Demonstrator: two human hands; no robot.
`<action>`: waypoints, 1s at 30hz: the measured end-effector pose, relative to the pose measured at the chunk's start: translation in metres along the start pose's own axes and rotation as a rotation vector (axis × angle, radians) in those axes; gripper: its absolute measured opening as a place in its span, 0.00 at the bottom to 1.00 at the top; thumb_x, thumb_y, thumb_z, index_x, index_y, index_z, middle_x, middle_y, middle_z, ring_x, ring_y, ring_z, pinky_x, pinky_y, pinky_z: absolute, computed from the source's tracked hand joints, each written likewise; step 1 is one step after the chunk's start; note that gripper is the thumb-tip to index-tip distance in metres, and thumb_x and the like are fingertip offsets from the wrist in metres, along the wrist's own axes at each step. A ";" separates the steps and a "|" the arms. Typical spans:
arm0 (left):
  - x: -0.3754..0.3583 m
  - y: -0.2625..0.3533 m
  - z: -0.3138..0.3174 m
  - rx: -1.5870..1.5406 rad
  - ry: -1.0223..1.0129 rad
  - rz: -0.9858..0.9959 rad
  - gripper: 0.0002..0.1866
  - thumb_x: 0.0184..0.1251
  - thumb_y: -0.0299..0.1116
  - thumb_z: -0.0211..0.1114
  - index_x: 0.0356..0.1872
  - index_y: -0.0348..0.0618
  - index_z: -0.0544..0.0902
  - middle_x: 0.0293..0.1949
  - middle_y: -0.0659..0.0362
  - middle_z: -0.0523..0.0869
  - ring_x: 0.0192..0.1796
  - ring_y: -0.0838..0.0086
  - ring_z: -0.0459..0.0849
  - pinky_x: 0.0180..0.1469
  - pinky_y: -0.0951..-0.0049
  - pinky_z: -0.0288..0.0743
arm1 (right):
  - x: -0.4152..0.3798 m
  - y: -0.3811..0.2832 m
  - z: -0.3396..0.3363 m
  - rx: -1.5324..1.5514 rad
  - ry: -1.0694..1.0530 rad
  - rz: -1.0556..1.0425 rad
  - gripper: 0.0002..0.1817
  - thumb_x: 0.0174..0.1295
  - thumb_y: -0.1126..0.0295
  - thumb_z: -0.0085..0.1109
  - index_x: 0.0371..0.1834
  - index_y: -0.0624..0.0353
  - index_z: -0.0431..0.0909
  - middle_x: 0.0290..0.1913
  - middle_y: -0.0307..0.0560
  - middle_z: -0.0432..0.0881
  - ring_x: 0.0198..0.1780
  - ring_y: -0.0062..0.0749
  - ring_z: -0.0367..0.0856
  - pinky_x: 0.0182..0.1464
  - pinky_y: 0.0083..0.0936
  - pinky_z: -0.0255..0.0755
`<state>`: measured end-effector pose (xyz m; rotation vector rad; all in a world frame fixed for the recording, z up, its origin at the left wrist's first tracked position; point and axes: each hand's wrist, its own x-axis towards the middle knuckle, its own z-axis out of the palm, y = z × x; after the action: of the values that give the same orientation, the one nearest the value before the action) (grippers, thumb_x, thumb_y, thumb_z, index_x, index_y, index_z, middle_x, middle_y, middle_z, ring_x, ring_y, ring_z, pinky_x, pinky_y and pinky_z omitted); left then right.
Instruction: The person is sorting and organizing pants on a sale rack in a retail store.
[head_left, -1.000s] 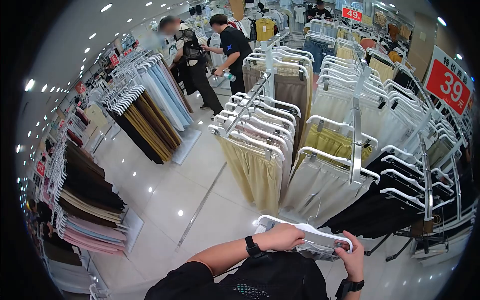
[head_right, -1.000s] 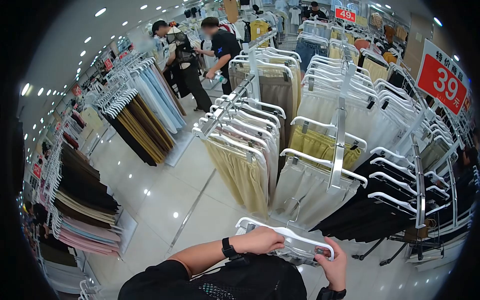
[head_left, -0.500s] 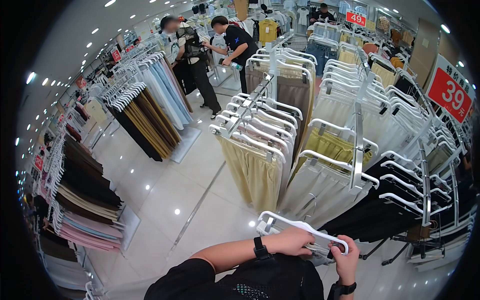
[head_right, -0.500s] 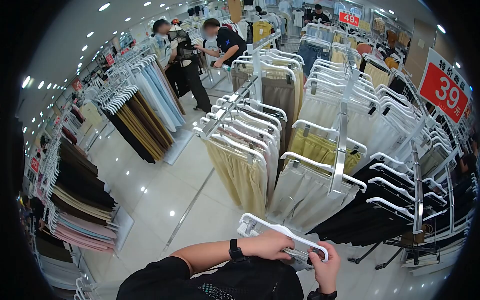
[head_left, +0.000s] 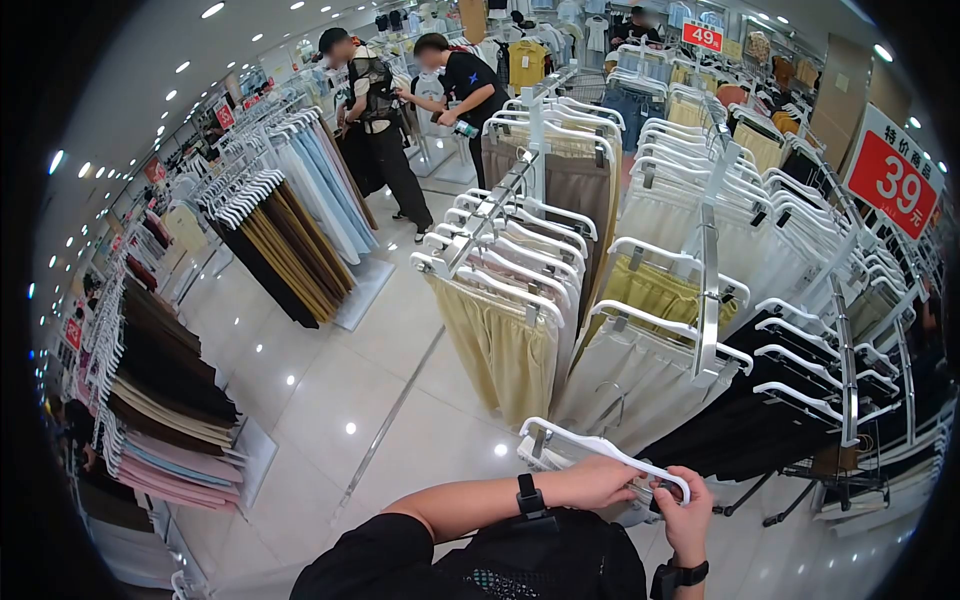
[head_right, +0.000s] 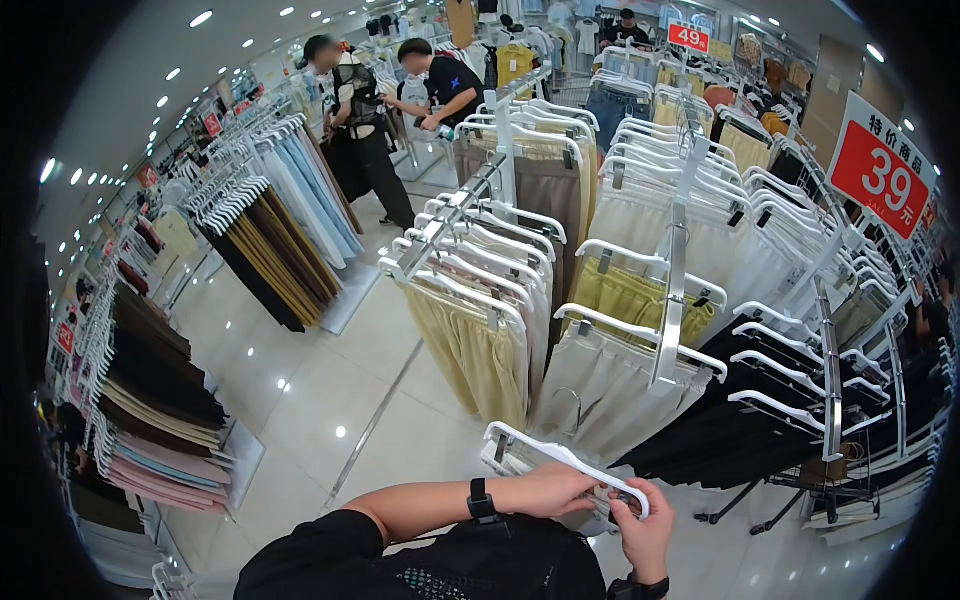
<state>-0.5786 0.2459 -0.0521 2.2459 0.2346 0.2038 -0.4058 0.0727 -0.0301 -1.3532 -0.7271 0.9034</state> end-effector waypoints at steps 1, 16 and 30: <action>-0.001 0.002 -0.002 -0.036 0.004 0.054 0.20 0.79 0.40 0.74 0.63 0.40 0.86 0.53 0.44 0.93 0.56 0.41 0.91 0.57 0.46 0.84 | 0.000 0.001 0.000 -0.012 -0.005 0.000 0.24 0.70 0.82 0.76 0.68 0.68 0.83 0.53 0.49 0.95 0.51 0.23 0.92 0.53 0.21 0.86; -0.006 0.000 -0.003 -0.060 -0.040 0.033 0.24 0.79 0.50 0.76 0.63 0.42 0.88 0.51 0.42 0.93 0.54 0.40 0.91 0.54 0.47 0.84 | 0.001 0.001 0.005 -0.060 -0.031 -0.017 0.23 0.71 0.82 0.76 0.68 0.66 0.83 0.52 0.48 0.95 0.51 0.23 0.92 0.54 0.22 0.86; -0.010 -0.007 0.004 -0.092 -0.019 0.062 0.18 0.81 0.49 0.74 0.52 0.45 0.88 0.34 0.46 0.88 0.42 0.43 0.90 0.45 0.46 0.80 | -0.003 0.009 0.004 -0.062 -0.024 0.001 0.24 0.69 0.82 0.78 0.68 0.64 0.85 0.50 0.44 0.96 0.46 0.16 0.87 0.49 0.18 0.81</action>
<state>-0.5886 0.2451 -0.0610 2.1640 0.1428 0.2222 -0.4121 0.0715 -0.0388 -1.3997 -0.7780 0.9054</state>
